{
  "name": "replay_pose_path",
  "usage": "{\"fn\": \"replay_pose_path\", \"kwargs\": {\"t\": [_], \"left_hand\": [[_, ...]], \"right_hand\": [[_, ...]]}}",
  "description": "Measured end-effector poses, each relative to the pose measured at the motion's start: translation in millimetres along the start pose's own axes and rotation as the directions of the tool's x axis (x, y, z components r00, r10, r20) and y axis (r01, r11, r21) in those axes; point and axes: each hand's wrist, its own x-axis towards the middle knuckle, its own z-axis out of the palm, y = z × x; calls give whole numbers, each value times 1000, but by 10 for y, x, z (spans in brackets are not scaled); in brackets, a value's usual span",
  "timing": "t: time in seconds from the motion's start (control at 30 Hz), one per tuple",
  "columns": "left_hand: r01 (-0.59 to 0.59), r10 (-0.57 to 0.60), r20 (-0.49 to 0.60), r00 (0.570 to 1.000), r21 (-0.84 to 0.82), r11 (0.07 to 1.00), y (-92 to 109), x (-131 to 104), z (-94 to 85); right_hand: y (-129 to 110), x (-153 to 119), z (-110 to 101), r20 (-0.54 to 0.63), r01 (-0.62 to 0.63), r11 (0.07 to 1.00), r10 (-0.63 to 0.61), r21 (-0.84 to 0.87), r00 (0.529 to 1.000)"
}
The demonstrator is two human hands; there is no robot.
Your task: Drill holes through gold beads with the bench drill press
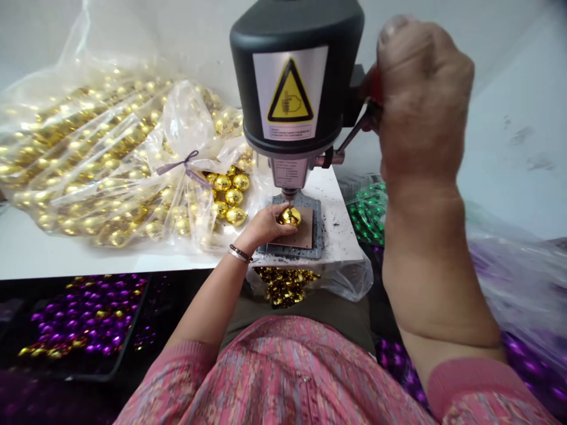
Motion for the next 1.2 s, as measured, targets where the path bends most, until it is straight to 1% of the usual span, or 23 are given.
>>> {"fn": "replay_pose_path", "kwargs": {"t": [0.07,0.13,0.17,0.27,0.37,0.43,0.57,0.8,1.0,1.13,1.2], "left_hand": [[-36,36,-8,999,-34,999,-40,-9,22],[-69,68,-8,998,-52,996,-66,-12,39],[-80,80,-8,997,-57,995,-73,-11,45],[-93,92,-13,996,-57,994,-83,-9,50],[-94,93,-24,995,-46,994,-85,-12,50],[-93,92,-30,995,-38,995,-85,-17,54],[-88,86,-51,995,-35,995,-81,-24,75],[-63,59,-60,996,-63,996,-59,-38,92],[-82,79,-51,996,-61,995,-17,-72,69],[-81,79,-35,996,-61,995,-4,-81,56],[-82,80,-30,996,-56,995,-5,-80,57]], "right_hand": [[-99,-233,-104,28,62,997,-61,-54,998],[-172,-484,-204,56,65,990,-58,-125,997],[-192,-596,-241,87,14,991,-3,-133,996],[-190,-812,-276,153,-87,995,93,-45,984],[-155,-878,-219,137,-136,991,137,-12,981],[-125,-909,-170,107,-129,990,134,-57,985],[-5,-1052,-104,27,-60,988,64,-140,998],[240,-1285,-7,-122,4,994,-18,-111,992],[439,-1386,32,-134,64,990,-80,-123,988],[578,-1453,78,-146,55,994,-68,-92,987],[603,-1476,100,-148,51,996,-61,-72,987]]}}
